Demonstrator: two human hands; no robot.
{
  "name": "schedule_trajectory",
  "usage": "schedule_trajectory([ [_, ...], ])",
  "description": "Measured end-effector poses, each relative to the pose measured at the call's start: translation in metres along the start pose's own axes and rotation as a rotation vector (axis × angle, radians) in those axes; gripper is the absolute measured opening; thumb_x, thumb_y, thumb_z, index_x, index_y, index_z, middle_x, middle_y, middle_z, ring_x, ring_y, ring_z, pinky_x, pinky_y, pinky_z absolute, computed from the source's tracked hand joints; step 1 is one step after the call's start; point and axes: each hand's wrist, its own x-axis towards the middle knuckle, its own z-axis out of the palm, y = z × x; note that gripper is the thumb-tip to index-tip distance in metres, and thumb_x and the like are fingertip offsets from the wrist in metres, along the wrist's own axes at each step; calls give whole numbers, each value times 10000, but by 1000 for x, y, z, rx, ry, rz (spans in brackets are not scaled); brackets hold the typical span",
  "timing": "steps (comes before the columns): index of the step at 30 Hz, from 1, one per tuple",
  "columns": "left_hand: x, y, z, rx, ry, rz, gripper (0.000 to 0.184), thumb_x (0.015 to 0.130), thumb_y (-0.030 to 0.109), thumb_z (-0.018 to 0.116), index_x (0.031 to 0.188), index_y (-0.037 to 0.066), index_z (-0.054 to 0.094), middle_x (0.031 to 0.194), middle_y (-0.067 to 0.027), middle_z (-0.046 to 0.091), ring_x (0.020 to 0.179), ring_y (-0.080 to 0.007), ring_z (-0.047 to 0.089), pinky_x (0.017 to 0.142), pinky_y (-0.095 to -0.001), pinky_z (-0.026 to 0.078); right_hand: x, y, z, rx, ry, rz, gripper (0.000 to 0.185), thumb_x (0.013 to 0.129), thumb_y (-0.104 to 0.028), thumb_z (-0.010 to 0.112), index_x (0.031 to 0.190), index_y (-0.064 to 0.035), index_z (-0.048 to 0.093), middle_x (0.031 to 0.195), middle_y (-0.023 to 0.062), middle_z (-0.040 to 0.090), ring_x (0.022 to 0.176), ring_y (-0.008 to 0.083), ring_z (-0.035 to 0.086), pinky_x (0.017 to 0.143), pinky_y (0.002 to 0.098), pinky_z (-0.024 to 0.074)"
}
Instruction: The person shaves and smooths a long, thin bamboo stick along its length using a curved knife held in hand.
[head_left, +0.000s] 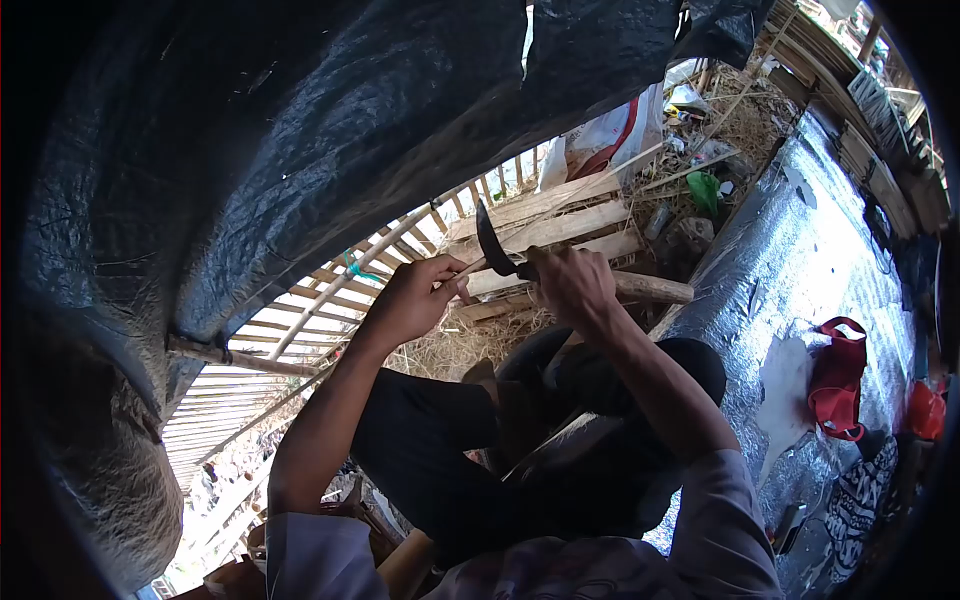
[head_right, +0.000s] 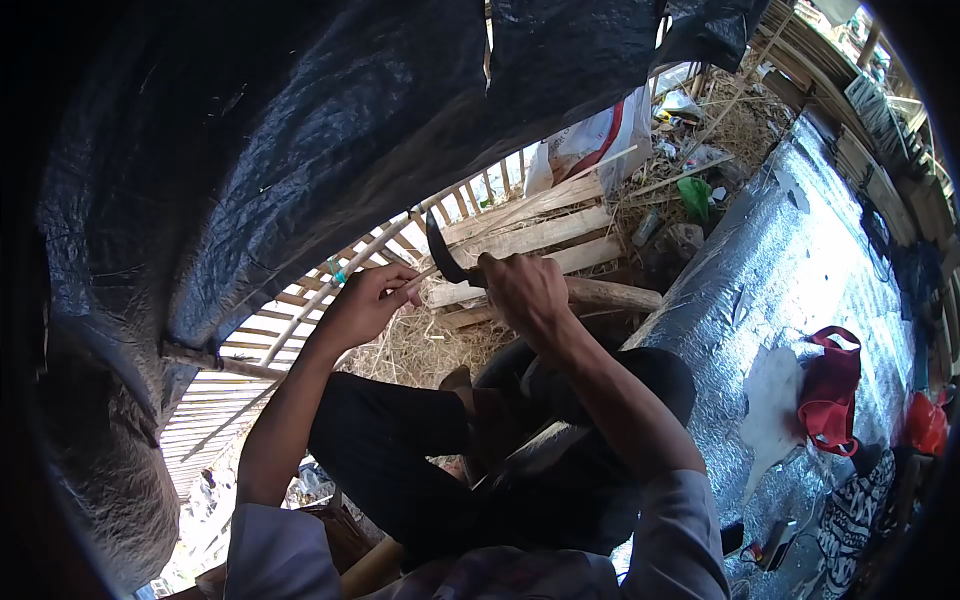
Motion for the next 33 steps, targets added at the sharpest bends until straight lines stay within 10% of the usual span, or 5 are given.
schedule_trajectory([
  [17, 0, 2, -4, 7, 12, -27, 163, 984, 94, 551, 1067, -27, 621, 893, -84, 691, 912, -155, 684, 882, -340, 515, -5, 15, -12, -55, 98, 60, 138, 809, -156, 688, 879, -67, 609, 619, 166, 646, 591, 345, 676, 526, 468, 508],
  [25, 4, 9, 4, -41, 21, -51, 199, 979, 163, 590, 1038, -21, 635, 879, -115, 724, 881, -218, 710, 826, -357, 510, 7, -15, -30, 730, 98, 157, 335, 825, -252, 731, 1036, -4, 656, 841, 200, 694, 793, 351, 698, 708, 385, 542],
  [33, 2, 18, 5, -34, -27, 17, 154, 965, 113, 582, 1036, -7, 649, 900, -107, 728, 863, -185, 701, 795, -337, 523, 3, -11, -7, 169, 234, -262, 269, 795, -220, 704, 1048, -128, 707, 737, 107, 703, 672, 297, 696, 625, 404, 558],
])
